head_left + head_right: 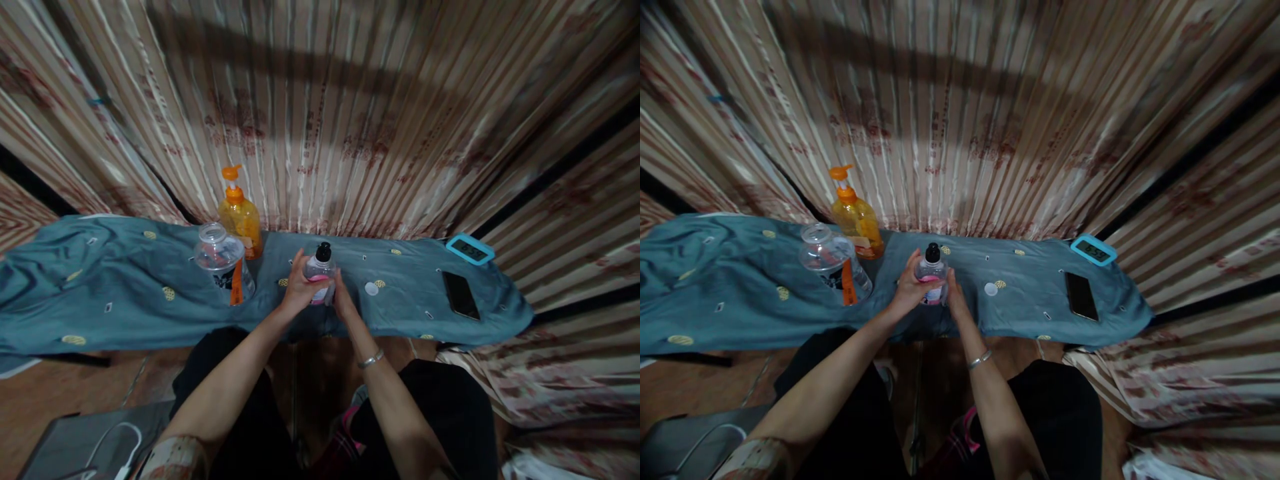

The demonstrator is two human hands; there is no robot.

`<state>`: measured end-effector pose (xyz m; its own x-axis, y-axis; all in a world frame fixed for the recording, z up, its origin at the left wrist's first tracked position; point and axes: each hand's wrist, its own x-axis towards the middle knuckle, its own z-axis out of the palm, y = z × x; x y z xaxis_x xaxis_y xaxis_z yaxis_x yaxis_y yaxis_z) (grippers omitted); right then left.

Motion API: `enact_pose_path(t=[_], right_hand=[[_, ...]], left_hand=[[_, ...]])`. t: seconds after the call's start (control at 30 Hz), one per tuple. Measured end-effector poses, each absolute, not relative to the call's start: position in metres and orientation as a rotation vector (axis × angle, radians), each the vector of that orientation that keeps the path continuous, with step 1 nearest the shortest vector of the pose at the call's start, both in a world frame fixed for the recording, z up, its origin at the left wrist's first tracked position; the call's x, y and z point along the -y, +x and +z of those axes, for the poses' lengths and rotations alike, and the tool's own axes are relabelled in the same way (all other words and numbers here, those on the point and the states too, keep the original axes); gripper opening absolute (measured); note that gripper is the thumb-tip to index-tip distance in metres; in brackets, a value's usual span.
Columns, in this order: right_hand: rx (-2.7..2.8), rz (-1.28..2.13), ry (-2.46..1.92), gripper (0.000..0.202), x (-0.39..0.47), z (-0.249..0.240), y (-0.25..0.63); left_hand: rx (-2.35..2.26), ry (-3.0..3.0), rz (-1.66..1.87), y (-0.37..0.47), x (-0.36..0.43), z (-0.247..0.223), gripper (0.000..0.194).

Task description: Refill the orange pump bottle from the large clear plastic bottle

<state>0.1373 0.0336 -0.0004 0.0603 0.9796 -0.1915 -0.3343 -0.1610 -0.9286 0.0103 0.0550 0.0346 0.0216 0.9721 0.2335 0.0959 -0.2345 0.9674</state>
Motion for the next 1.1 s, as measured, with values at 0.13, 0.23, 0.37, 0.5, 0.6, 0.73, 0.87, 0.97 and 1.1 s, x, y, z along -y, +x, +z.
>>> enact_pose_path(t=[0.13, 0.23, 0.37, 0.5, 0.6, 0.73, 0.87, 0.97, 1.1], right_hand=[[0.686, 1.421, -1.050, 0.047, -0.031, 0.015, 0.140], [0.661, 1.481, -0.996, 0.048, -0.040, 0.033, 0.141], [0.633, 1.598, -0.979, 0.047, -0.047, 0.037, 0.131], [0.573, 1.674, -0.980, 0.048, -0.036, 0.022, 0.118], [0.548, 1.689, -0.966, 0.050, -0.022, 0.010, 0.112], [0.592, 1.667, -0.988, 0.051, -0.005, -0.004, 0.103], [0.770, 1.645, -1.099, 0.048, 0.016, -0.017, 0.104], [1.007, 1.566, -1.233, 0.044, 0.032, -0.016, 0.126], [1.448, 1.379, -1.370, 0.036, 0.046, 0.014, 0.171]], left_hand=[[-1.082, 1.417, 1.321, 0.004, -0.047, 0.051, 0.065], [-1.059, 1.376, 1.321, 0.000, -0.042, 0.067, 0.058], [-1.058, 1.279, 1.394, -0.005, -0.043, 0.083, 0.059], [-1.031, 1.188, 1.401, -0.010, -0.046, 0.089, 0.059], [-1.032, 1.173, 1.385, -0.012, -0.047, 0.089, 0.057], [-1.083, 1.222, 1.407, -0.013, -0.049, 0.087, 0.057], [-1.113, 1.252, 1.453, -0.011, -0.053, 0.083, 0.058], [-1.153, 1.253, 1.446, -0.009, -0.058, 0.077, 0.059], [-1.219, 1.282, 1.415, -0.010, -0.063, 0.073, 0.059]])
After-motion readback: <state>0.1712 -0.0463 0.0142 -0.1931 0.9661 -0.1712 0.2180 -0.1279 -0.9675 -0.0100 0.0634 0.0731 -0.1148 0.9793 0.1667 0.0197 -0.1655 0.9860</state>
